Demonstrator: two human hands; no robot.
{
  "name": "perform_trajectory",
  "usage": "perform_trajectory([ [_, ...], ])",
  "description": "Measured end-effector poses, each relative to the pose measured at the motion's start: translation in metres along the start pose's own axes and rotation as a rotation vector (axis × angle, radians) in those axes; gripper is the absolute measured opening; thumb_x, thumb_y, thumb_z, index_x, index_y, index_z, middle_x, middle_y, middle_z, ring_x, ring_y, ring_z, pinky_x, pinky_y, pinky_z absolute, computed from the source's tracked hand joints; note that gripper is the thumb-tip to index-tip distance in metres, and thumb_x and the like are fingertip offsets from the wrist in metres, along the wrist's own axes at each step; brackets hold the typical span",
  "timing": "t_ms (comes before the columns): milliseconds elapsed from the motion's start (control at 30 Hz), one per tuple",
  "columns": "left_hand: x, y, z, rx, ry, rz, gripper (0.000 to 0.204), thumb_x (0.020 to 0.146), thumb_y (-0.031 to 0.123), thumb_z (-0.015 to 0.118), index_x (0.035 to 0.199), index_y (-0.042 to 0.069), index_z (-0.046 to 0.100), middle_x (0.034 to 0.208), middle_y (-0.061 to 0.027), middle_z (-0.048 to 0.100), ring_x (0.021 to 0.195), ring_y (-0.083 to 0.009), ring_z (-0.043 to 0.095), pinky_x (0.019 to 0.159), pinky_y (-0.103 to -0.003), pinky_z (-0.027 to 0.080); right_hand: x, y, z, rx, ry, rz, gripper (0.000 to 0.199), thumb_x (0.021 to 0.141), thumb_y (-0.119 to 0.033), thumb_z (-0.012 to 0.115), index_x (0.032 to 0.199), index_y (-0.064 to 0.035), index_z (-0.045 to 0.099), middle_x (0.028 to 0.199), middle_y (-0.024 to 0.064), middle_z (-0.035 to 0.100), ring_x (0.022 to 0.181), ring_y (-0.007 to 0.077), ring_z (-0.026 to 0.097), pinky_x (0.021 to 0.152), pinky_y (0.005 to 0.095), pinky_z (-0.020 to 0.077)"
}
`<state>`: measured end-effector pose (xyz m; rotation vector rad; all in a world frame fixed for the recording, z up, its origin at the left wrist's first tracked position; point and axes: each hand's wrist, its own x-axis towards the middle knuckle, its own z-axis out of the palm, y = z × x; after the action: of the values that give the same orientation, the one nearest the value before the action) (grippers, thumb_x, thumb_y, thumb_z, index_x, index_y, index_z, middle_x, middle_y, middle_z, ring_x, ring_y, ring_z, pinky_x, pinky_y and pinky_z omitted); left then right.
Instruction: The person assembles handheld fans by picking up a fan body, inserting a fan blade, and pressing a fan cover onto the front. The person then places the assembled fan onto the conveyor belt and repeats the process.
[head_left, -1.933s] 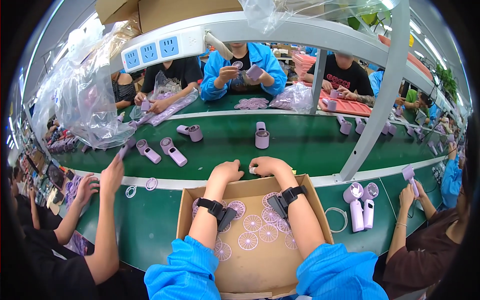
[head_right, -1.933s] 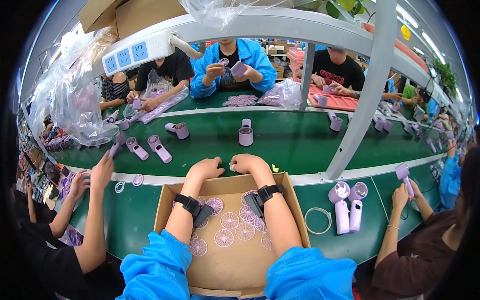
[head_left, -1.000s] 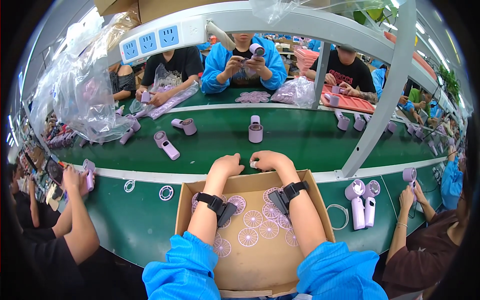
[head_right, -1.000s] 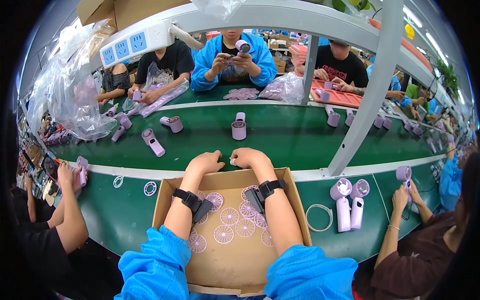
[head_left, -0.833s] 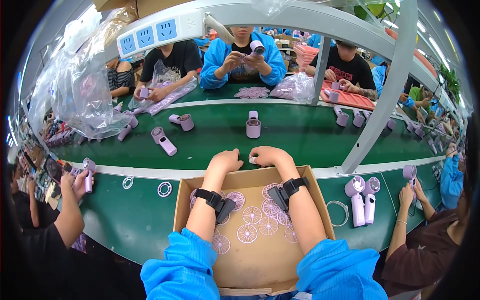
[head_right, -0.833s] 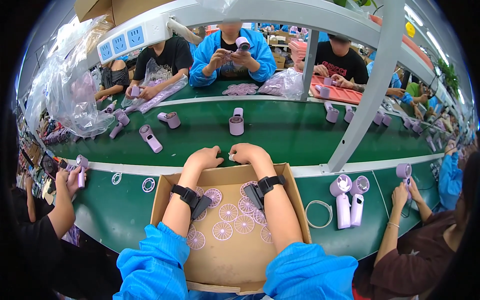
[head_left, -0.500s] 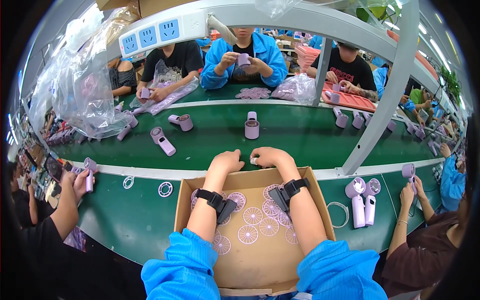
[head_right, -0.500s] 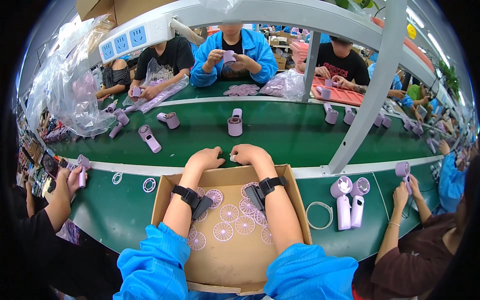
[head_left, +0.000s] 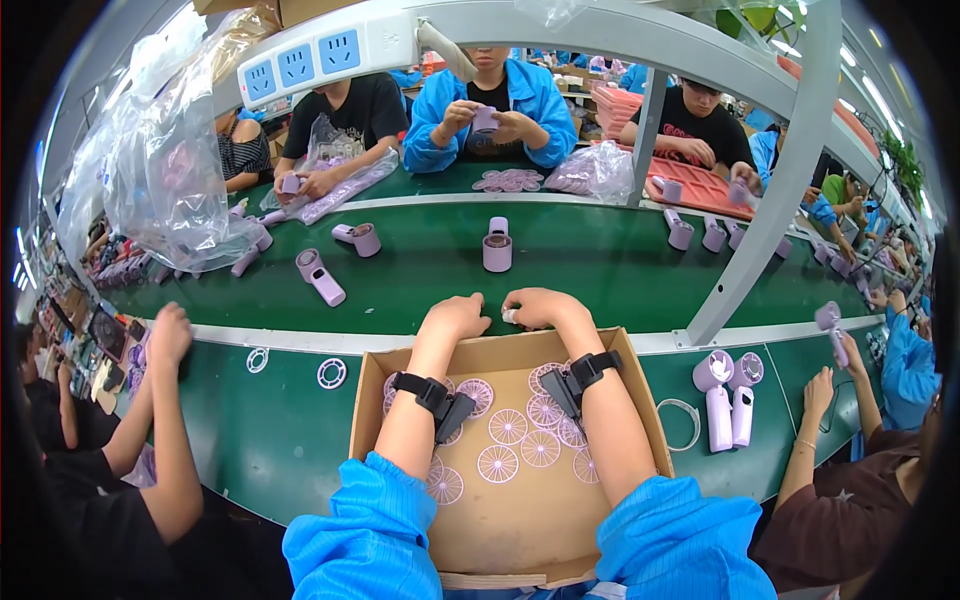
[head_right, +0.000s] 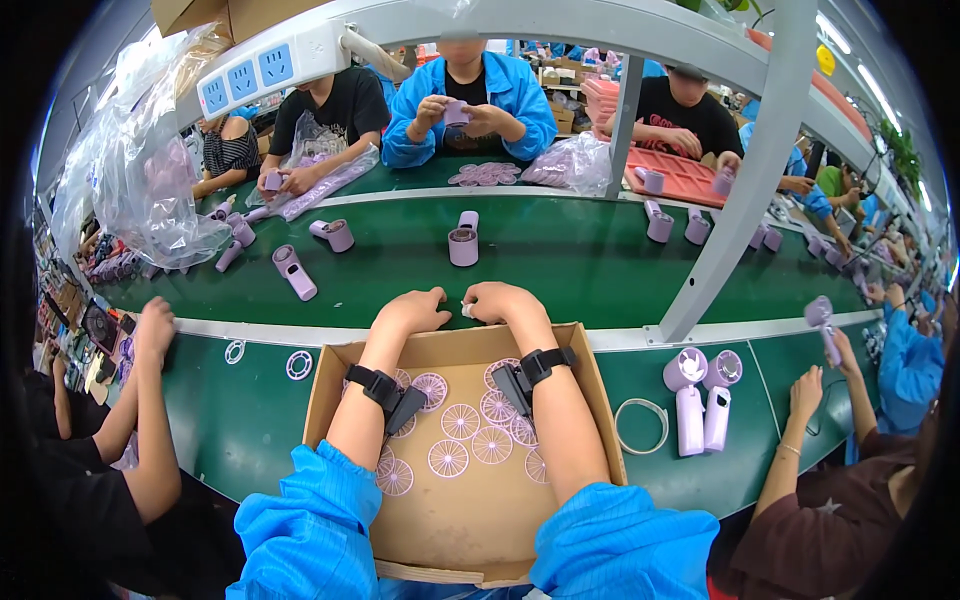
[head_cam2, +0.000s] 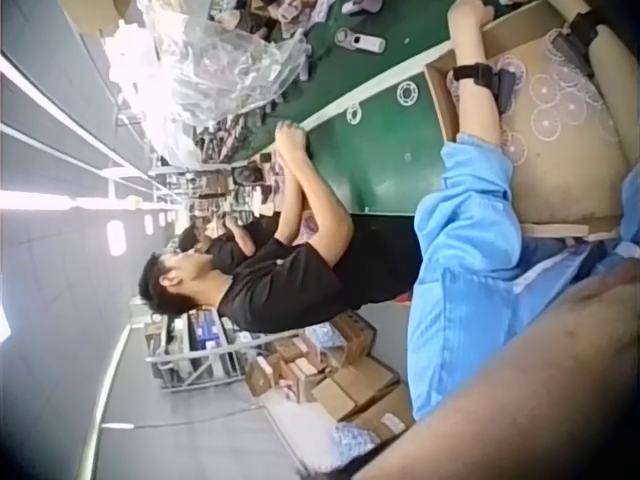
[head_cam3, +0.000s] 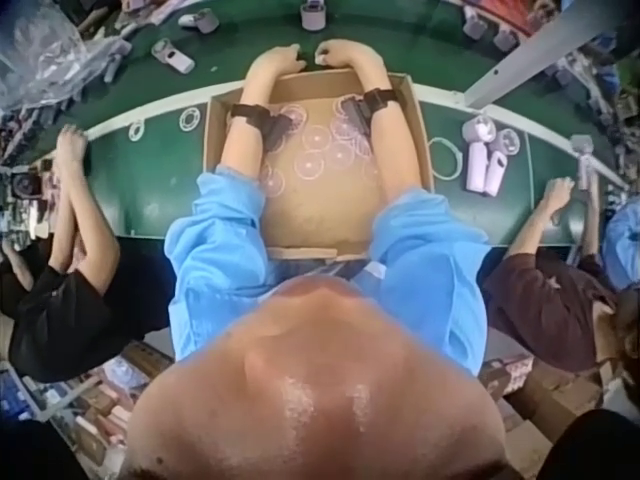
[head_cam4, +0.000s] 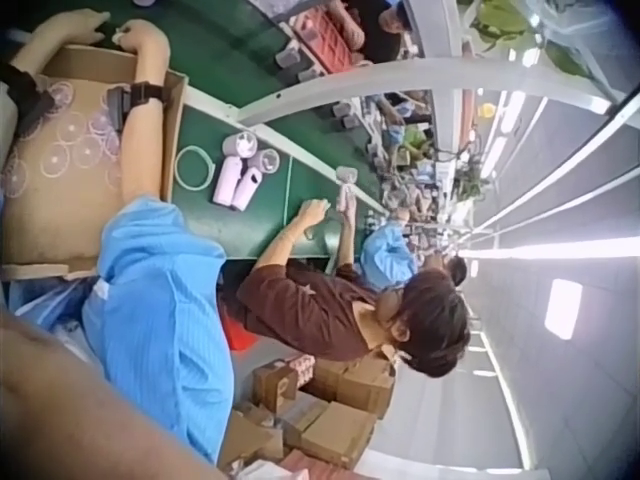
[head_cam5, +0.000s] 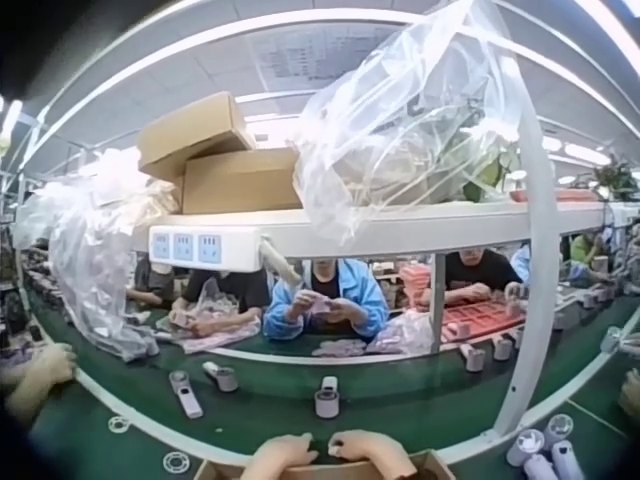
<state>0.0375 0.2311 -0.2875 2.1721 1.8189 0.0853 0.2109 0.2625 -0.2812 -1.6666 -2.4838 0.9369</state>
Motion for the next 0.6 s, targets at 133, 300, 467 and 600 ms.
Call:
perform_trajectory([
  [133,0.0004,-0.0016,0.0019,0.0,-0.017,-0.027,0.044,0.083,0.032,0.057,0.116,0.003,0.052,0.111,-0.0188,0.063,0.103,-0.0334,0.06,0.085,-0.043,0.05,0.001,-0.0013,0.0007,-0.001,0.011,-0.005,0.035,0.084,-0.019,0.054,0.118,-0.0127,0.059,0.098,0.0074,0.066,0.078,0.0181,0.062,0.073,0.0324,0.0493],
  [300,0.0,0.0014,0.0023,-0.001,-0.022,-0.021,0.044,0.083,0.032,0.057,0.115,0.003,0.053,0.111,-0.0185,0.063,0.103,-0.0331,0.06,0.086,-0.042,0.05,-0.001,-0.0002,-0.0015,-0.005,-0.004,-0.008,0.035,0.085,-0.02,0.054,0.118,-0.0131,0.059,0.1,0.0077,0.066,0.08,0.0181,0.063,0.073,0.0324,0.0494],
  [467,-0.0002,-0.0013,0.0029,0.003,-0.017,-0.01,0.043,0.083,0.032,0.057,0.115,0.003,0.053,0.11,-0.0183,0.063,0.103,-0.033,0.06,0.085,-0.043,0.05,-0.0038,-0.0045,-0.0012,-0.003,-0.001,0.008,0.034,0.084,-0.021,0.057,0.117,-0.0141,0.06,0.104,0.009,0.065,0.088,0.022,0.062,0.076,0.035,0.0492],
  [600,0.0004,-0.0004,0.0007,0.003,-0.007,-0.015,0.043,0.083,0.032,0.057,0.114,0.003,0.053,0.11,-0.0183,0.063,0.103,-0.0331,0.06,0.085,-0.043,0.05,-0.0009,-0.001,-0.0007,0.001,0.005,0.002,0.035,0.083,-0.022,0.059,0.117,-0.0145,0.061,0.106,0.0096,0.065,0.091,0.0242,0.062,0.078,0.0361,0.0491],
])
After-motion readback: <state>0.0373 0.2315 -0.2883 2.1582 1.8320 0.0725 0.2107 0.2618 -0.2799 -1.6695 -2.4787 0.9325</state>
